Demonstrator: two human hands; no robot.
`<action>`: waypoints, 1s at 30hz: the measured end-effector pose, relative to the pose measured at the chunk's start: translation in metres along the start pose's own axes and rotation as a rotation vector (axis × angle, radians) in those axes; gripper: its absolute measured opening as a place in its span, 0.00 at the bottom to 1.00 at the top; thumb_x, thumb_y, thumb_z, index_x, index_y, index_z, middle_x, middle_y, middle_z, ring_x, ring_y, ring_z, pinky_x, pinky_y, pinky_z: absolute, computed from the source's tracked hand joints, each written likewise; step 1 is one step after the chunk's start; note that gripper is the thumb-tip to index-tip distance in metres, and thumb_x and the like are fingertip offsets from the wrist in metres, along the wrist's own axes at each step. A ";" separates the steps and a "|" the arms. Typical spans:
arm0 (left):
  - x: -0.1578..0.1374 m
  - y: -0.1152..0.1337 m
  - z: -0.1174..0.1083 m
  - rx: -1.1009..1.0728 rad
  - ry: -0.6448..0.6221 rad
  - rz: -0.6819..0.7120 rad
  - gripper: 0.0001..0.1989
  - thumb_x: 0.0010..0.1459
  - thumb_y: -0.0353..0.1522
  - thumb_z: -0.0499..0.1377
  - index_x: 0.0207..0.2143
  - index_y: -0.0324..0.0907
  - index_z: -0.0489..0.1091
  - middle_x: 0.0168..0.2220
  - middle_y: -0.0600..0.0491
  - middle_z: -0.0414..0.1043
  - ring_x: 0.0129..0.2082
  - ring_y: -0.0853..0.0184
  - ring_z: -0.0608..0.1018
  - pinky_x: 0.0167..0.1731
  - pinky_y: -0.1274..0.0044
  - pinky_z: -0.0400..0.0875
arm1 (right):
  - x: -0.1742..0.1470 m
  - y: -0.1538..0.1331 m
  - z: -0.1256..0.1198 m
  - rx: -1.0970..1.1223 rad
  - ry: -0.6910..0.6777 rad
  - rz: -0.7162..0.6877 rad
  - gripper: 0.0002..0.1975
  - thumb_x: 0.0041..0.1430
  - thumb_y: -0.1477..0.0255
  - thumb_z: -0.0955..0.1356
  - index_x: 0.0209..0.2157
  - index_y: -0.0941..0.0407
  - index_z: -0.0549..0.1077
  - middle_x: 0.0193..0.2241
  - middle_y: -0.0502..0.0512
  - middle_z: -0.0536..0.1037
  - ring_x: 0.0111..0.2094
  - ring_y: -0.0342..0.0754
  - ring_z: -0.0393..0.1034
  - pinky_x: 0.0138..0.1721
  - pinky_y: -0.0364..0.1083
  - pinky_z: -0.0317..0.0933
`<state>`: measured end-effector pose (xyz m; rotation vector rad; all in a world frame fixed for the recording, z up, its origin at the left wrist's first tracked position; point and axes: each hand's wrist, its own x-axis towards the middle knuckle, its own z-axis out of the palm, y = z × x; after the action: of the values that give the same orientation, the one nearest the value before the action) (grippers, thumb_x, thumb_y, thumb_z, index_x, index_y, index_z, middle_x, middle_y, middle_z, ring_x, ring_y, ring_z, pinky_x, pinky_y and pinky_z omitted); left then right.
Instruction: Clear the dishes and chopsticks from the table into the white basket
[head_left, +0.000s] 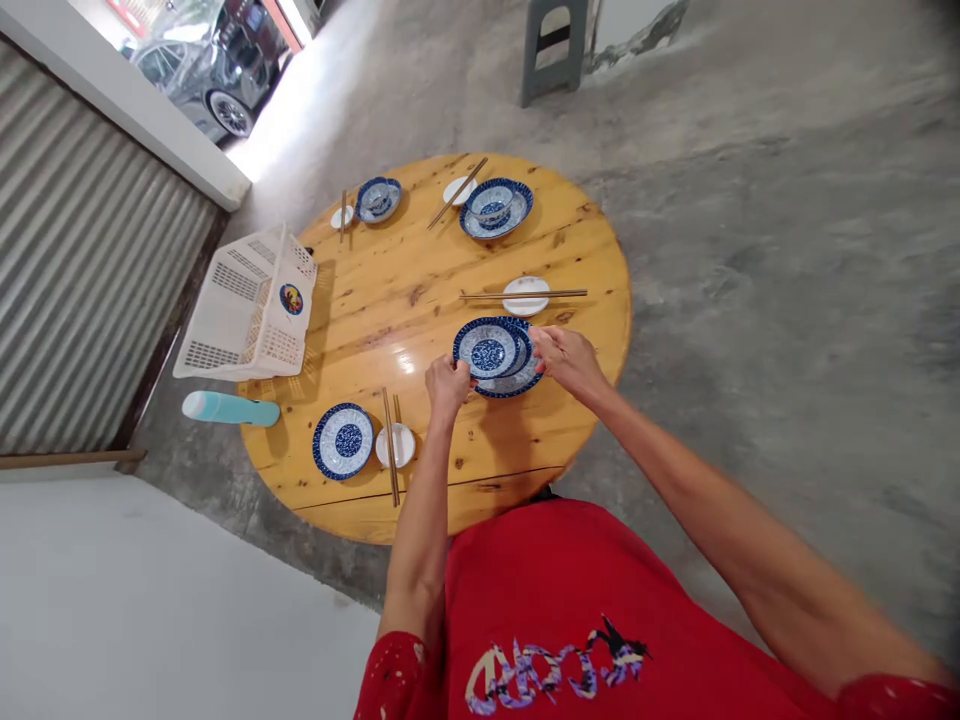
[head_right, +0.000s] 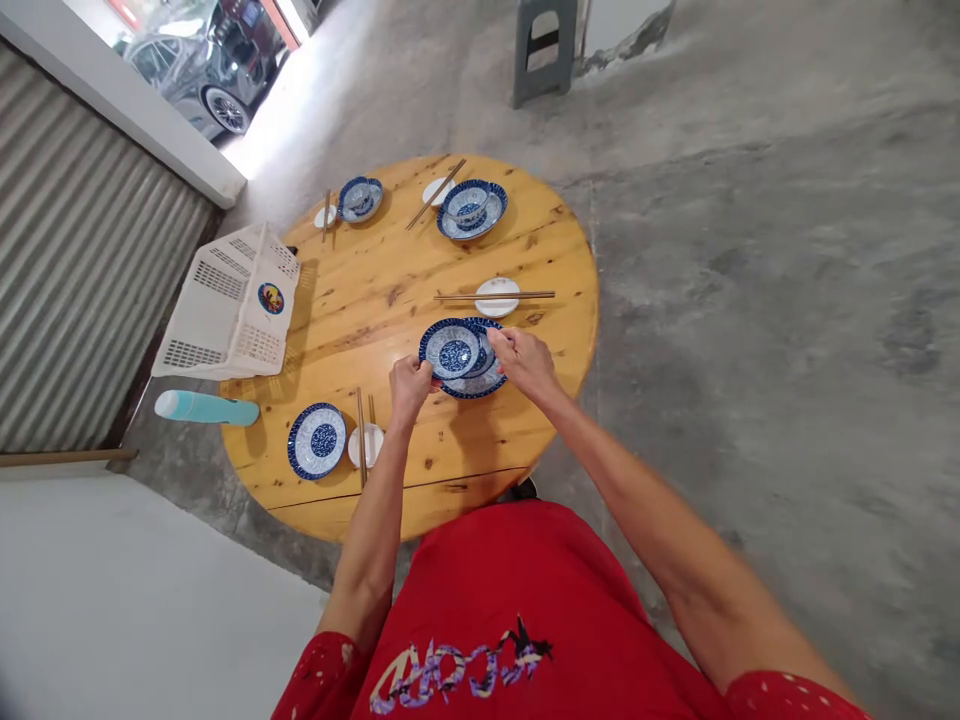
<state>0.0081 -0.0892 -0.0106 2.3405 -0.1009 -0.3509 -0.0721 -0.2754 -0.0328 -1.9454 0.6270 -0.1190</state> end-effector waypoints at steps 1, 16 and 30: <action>0.001 0.002 0.003 0.042 -0.019 -0.001 0.11 0.59 0.30 0.54 0.22 0.44 0.65 0.21 0.52 0.77 0.23 0.62 0.82 0.28 0.77 0.73 | 0.003 -0.001 0.001 -0.078 0.004 0.000 0.23 0.71 0.57 0.60 0.44 0.60 0.78 0.28 0.55 0.80 0.31 0.51 0.77 0.36 0.46 0.62; 0.015 0.004 0.027 0.228 -0.140 0.035 0.12 0.63 0.31 0.52 0.30 0.42 0.73 0.27 0.48 0.82 0.37 0.60 0.84 0.41 0.76 0.72 | 0.011 0.007 0.025 -0.570 0.064 0.016 0.26 0.62 0.68 0.64 0.59 0.62 0.74 0.43 0.66 0.83 0.48 0.64 0.76 0.48 0.53 0.65; 0.014 0.000 0.026 0.444 -0.153 0.095 0.14 0.67 0.37 0.54 0.45 0.43 0.77 0.45 0.44 0.82 0.47 0.57 0.82 0.43 0.73 0.71 | 0.021 0.030 0.026 -0.662 0.067 0.026 0.26 0.56 0.68 0.65 0.54 0.64 0.76 0.34 0.64 0.82 0.41 0.61 0.77 0.43 0.52 0.66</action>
<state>0.0138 -0.1097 -0.0314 2.7290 -0.3979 -0.5016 -0.0562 -0.2737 -0.0743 -2.5745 0.8036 0.0501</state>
